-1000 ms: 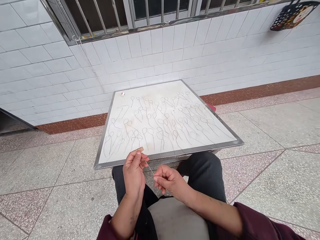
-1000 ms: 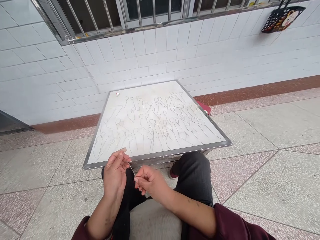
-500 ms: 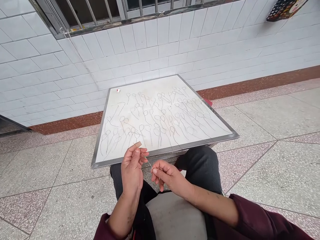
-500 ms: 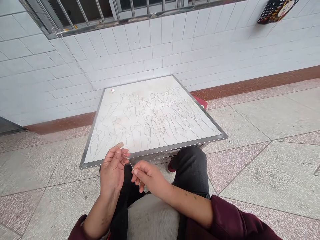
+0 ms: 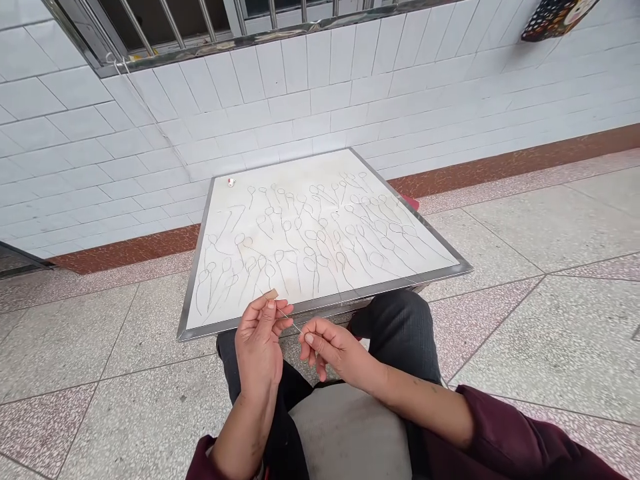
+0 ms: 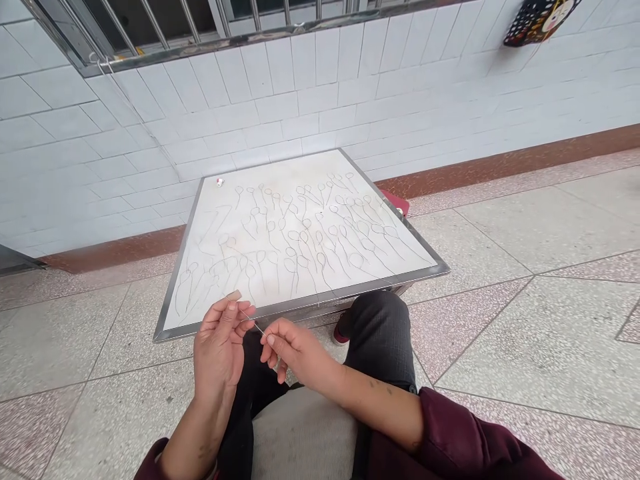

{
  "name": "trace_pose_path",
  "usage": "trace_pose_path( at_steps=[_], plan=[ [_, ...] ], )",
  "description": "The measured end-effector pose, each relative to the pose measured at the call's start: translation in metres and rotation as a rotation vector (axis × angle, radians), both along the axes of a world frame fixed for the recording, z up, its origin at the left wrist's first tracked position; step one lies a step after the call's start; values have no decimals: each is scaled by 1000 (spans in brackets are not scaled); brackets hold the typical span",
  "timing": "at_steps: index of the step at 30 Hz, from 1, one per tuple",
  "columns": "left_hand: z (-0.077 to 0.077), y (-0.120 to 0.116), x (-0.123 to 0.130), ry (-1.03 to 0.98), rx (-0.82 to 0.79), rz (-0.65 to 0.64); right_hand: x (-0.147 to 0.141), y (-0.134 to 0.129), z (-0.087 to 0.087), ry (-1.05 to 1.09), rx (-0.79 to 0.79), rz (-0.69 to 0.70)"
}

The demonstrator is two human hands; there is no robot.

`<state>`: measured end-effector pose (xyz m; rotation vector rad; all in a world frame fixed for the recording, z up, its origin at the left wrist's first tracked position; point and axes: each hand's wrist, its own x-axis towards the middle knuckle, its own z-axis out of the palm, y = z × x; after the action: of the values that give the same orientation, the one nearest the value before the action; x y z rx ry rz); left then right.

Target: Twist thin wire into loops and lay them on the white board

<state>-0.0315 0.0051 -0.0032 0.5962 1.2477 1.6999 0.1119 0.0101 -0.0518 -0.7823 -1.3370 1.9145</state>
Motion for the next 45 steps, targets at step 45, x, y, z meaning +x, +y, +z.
trace_pose_path(
  at_steps=[45],
  plan=[
    [-4, -10, 4, 159, 22, -83, 12, 12, -8, -309, 353, -22]
  ],
)
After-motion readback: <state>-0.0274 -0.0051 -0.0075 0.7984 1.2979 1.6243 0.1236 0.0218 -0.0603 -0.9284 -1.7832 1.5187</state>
